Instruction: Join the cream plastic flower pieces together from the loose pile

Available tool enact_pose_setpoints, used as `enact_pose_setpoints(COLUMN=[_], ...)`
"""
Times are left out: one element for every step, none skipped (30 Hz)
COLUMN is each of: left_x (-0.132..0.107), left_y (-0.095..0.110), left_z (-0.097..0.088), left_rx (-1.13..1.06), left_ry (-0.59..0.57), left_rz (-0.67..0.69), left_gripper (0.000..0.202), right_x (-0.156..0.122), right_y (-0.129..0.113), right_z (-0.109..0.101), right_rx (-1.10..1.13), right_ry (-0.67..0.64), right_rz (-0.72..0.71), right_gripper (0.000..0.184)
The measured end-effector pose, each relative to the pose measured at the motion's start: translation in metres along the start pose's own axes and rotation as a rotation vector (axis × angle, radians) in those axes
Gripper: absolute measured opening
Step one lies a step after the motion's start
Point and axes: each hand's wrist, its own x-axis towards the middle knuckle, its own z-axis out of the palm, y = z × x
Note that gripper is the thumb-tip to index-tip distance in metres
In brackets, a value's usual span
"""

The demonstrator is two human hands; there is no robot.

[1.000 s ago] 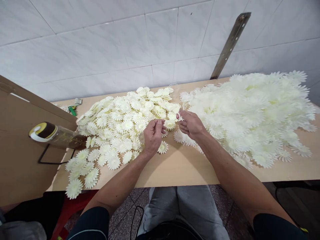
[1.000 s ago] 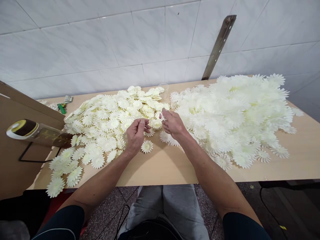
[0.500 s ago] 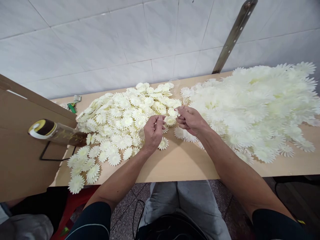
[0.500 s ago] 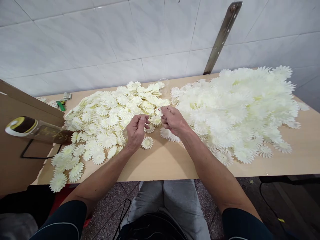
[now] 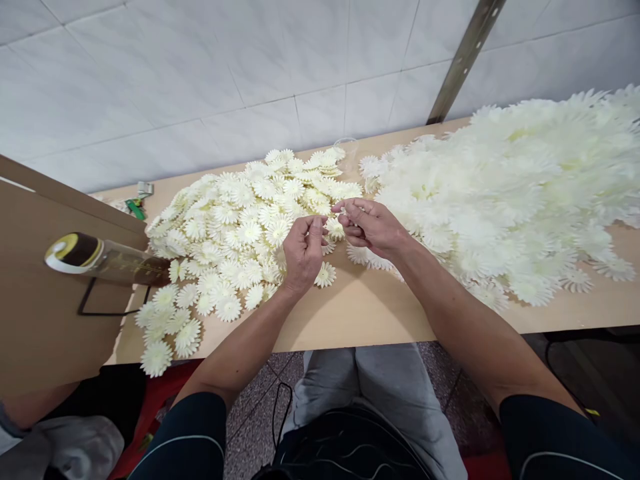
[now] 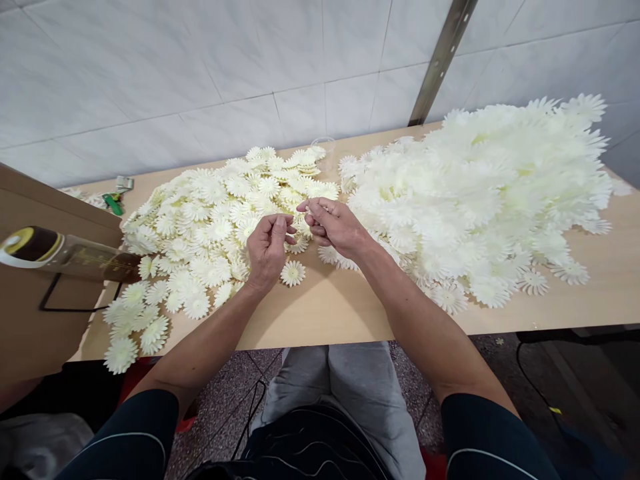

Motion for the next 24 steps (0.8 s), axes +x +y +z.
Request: enact_pose_setpoints(left_x=[0.0, 0.0, 0.0, 0.0, -0.001, -0.001, -0.001, -0.001, -0.001, -0.001, -0.001, 0.0, 0.0, 0.0, 0.001, 0.001, 0.001, 0.001, 0.001, 0.001, 0.001, 0.001, 0.001, 0.001], left_y=[0.0, 0.0, 0.0, 0.0, 0.0, 0.001, 0.001, 0.002, 0.002, 0.003, 0.003, 0.003, 0.003, 0.003, 0.003, 0.003, 0.003, 0.003, 0.004, 0.004, 0.004, 0.004, 0.004, 0.004], left_z=[0.0, 0.001, 0.001, 0.001, 0.001, 0.002, 0.002, 0.001, 0.001, 0.001, 0.001, 0.0, 0.0, -0.001, -0.001, -0.002, -0.002, -0.003, -0.003, -0.004, -0.004, -0.004, -0.004, -0.004], left_rx=[0.004, 0.005, 0.003, -0.001, -0.004, -0.005, -0.004, -0.002, 0.001, 0.003, 0.004, 0.004, 0.005, 0.007, 0.009, 0.013, 0.018, 0.022, 0.023, 0.023, 0.02, 0.017, 0.014, 0.013], left_ry=[0.004, 0.005, 0.004, 0.002, -0.001, -0.004, -0.006, -0.007, -0.008, -0.009, -0.012, -0.012, -0.012, -0.013, -0.013, -0.013, -0.012, -0.012, -0.012, -0.011, -0.012, -0.015, -0.017, -0.016], left_rz=[0.0, -0.001, -0.004, -0.008, -0.014, -0.022, -0.031, -0.04, -0.049, -0.057, -0.062, -0.064, -0.065, -0.066, -0.067, -0.067, -0.068, -0.07, -0.07, -0.068, -0.068, -0.068, -0.068, -0.067], left_gripper=[0.041, 0.041, 0.042, 0.042, 0.042, 0.043, 0.043, 0.044, 0.044, 0.045, 0.045, 0.045, 0.045, 0.044, 0.044, 0.043, 0.042, 0.042, 0.042, 0.041, 0.041, 0.041, 0.041, 0.041], right_x=[0.0, 0.0, 0.0, 0.0, 0.001, 0.002, 0.003, 0.004, 0.004, 0.005, 0.005, 0.005, 0.005, 0.005, 0.004, 0.004, 0.003, 0.002, 0.0, -0.001, -0.002, -0.003, -0.004, -0.004], right_y=[0.0, 0.0, 0.001, 0.003, 0.004, 0.006, 0.008, 0.01, 0.011, 0.011, 0.011, 0.01, 0.009, 0.007, 0.005, 0.002, 0.001, -0.001, -0.002, -0.002, -0.003, -0.002, -0.001, 0.0], right_z=[0.0, 0.001, 0.003, 0.004, 0.006, 0.008, 0.01, 0.012, 0.013, 0.013, 0.013, 0.012, 0.011, 0.009, 0.007, 0.006, 0.004, 0.003, 0.003, 0.002, 0.002, 0.002, 0.003, 0.003], right_rx=[-0.014, -0.028, -0.04, -0.047, -0.051, -0.052, -0.05, -0.043, -0.027, 0.001, 0.039, 0.08, 0.116, 0.143, 0.153, 0.144, 0.122, 0.09, 0.053, 0.012, -0.028, -0.064, -0.093, -0.116], right_ry=[0.02, 0.042, 0.065, 0.091, 0.119, 0.153, 0.189, 0.216, 0.231, 0.227, 0.206, 0.171, 0.133, 0.104, 0.081, 0.062, 0.047, 0.034, 0.02, 0.009, 0.009, 0.023, 0.052, 0.091], right_rz=[0.014, 0.034, 0.056, 0.075, 0.091, 0.103, 0.111, 0.115, 0.117, 0.119, 0.117, 0.111, 0.099, 0.08, 0.06, 0.042, 0.028, 0.022, 0.024, 0.032, 0.043, 0.052, 0.058, 0.062], right_gripper=[0.041, 0.04, 0.04, 0.039, 0.039, 0.039, 0.039, 0.039, 0.038, 0.036, 0.035, 0.037, 0.043, 0.052, 0.059, 0.063, 0.065, 0.064, 0.063, 0.063, 0.062, 0.062, 0.062, 0.061])
